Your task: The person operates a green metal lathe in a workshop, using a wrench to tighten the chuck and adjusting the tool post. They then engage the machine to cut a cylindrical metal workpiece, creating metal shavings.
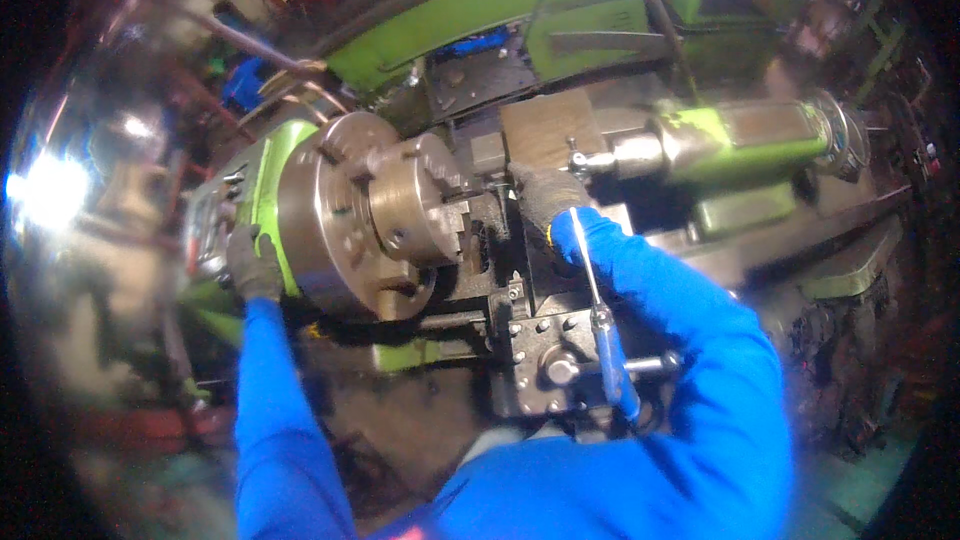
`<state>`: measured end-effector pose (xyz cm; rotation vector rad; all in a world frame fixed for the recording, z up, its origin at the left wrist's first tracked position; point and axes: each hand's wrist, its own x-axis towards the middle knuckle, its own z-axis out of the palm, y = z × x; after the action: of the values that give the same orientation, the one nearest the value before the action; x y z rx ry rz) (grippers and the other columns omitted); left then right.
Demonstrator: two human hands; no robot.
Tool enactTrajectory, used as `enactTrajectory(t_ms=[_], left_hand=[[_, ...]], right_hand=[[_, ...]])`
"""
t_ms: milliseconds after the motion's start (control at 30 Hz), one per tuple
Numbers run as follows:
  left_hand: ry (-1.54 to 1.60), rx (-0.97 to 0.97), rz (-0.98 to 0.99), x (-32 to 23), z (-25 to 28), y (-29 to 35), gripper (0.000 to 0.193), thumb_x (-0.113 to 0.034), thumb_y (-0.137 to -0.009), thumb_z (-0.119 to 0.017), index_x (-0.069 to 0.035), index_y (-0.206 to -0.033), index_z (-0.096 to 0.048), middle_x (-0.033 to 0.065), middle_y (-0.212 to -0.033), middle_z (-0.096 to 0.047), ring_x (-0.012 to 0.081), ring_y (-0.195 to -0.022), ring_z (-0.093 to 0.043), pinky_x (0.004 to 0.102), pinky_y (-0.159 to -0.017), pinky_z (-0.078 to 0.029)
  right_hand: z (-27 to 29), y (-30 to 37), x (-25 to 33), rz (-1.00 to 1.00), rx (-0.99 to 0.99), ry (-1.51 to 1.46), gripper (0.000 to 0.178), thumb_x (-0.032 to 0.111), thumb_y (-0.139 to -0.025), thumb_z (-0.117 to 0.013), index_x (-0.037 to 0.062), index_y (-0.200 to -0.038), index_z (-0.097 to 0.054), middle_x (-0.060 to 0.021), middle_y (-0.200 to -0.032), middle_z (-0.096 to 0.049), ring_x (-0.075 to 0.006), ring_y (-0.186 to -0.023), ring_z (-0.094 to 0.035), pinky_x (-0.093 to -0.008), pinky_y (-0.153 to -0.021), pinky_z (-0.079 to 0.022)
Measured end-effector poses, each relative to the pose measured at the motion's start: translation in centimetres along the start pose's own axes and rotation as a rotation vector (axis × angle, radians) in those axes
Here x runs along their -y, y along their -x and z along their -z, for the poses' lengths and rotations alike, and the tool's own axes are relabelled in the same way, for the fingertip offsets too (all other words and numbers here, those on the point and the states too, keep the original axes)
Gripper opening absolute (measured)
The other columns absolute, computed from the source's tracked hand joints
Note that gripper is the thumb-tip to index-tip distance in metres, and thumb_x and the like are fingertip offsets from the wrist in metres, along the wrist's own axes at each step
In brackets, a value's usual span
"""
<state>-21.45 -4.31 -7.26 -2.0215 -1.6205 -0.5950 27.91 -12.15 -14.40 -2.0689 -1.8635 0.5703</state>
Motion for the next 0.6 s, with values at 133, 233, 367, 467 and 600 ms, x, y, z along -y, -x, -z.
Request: enactTrajectory(t_ms=[133,233,367,467,600], left_hand=[[-0.007,0.014,0.048,-0.6,0.2,-0.1,0.029,-0.019,-0.09,-0.063,-0.003,-0.114,-0.063,0.0208,-0.126,-0.061,0.0377,-0.124,-0.052,0.0481,-0.109,-0.038],[0.004,0.03,0.054,-0.5,0.3,0.0,0.029,-0.019,-0.09,-0.063,-0.003,-0.114,-0.063,0.0213,-0.127,-0.06,0.0377,-0.125,-0.051,0.0482,-0.109,-0.038],[0.005,-0.005,0.003,0.0,0.2,0.2,0.029,-0.019,-0.09,-0.064,-0.003,-0.114,-0.063,0.0215,-0.126,-0.061,0.0381,-0.124,-0.052,0.0485,-0.108,-0.038],[0.005,-0.003,0.019,-0.1,0.1,0.0,0.029,-0.02,-0.089,-0.065,-0.003,-0.114,-0.064,0.0212,-0.125,-0.061,0.038,-0.124,-0.053,0.0484,-0.108,-0.039],[0.003,0.003,0.019,-0.2,0.2,-0.2,0.029,-0.019,-0.089,-0.065,-0.003,-0.113,-0.064,0.0204,-0.122,-0.062,0.0377,-0.122,-0.053,0.0485,-0.108,-0.039]], right_hand=[[1.6,0.9,2.1,0.015,0.064,-0.066,0.043,0.013,-0.096,-0.047,0.023,-0.136,-0.058,-0.0225,-0.111,-0.07,-0.0411,-0.104,-0.067,-0.0502,-0.089,-0.052],[-1.2,-0.4,1.4,0.086,-0.024,-0.077,0.04,0.017,-0.098,-0.046,0.0257,-0.135,-0.058,-0.0232,-0.112,-0.069,-0.0409,-0.104,-0.068,-0.0497,-0.089,-0.052],[0.0,0.3,2.1,0.077,-0.064,-0.092,0.039,0.016,-0.098,-0.045,0.0242,-0.133,-0.059,-0.0233,-0.11,-0.069,-0.0405,-0.104,-0.068,-0.0497,-0.089,-0.052],[-0.3,0.4,0.3,0.049,-0.097,-0.071,0.037,0.014,-0.097,-0.045,0.0226,-0.131,-0.06,-0.0231,-0.108,-0.07,-0.0405,-0.102,-0.068,-0.0504,-0.086,-0.053],[-0.9,0.3,-1.7,-0.006,-0.096,0.003,0.036,0.017,-0.094,-0.053,0.0215,-0.129,-0.061,-0.0215,-0.1,-0.071,-0.0406,-0.097,-0.068,-0.0516,-0.081,-0.054]])
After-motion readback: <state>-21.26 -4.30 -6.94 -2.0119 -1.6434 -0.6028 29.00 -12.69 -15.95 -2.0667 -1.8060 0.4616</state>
